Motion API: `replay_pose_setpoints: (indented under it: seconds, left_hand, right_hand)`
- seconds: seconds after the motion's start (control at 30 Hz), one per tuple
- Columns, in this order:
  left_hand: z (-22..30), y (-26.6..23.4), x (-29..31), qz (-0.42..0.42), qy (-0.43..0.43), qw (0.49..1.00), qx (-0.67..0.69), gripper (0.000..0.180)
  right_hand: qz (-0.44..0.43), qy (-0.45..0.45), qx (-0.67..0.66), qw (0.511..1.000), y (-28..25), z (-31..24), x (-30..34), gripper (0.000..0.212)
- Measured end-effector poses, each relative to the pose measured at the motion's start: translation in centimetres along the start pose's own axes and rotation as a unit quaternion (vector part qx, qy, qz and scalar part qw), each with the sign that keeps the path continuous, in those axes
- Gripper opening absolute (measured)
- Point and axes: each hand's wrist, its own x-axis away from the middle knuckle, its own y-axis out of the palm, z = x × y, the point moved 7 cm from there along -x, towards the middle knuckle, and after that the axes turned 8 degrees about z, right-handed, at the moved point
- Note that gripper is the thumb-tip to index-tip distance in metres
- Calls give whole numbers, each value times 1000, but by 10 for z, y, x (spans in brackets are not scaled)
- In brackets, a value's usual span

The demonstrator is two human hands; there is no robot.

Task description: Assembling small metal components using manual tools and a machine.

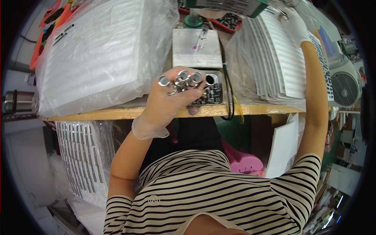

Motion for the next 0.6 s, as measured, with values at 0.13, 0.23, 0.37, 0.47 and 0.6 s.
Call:
replay_pose_setpoints:
  seconds: [0.13,0.23,0.37,0.47,0.6]
  left_hand:
    - [-3,0,-9,-16,27,999,9,21]
    - [-3,-4,-10,-21,55,997,-55,21]
    - [21,0,0,7,242,951,-194,19]
    - [38,9,12,9,339,902,-269,19]
    - [22,9,8,-88,227,917,-315,20]
  right_hand:
    - [28,154,-162,974,-37,9,14,29]
    - [-6,179,-334,925,-102,-82,44,28]
    - [-95,203,-517,826,-113,-214,104,23]
    - [-168,259,-546,779,-109,-223,122,29]
    - [-355,214,-542,731,-81,-227,127,28]
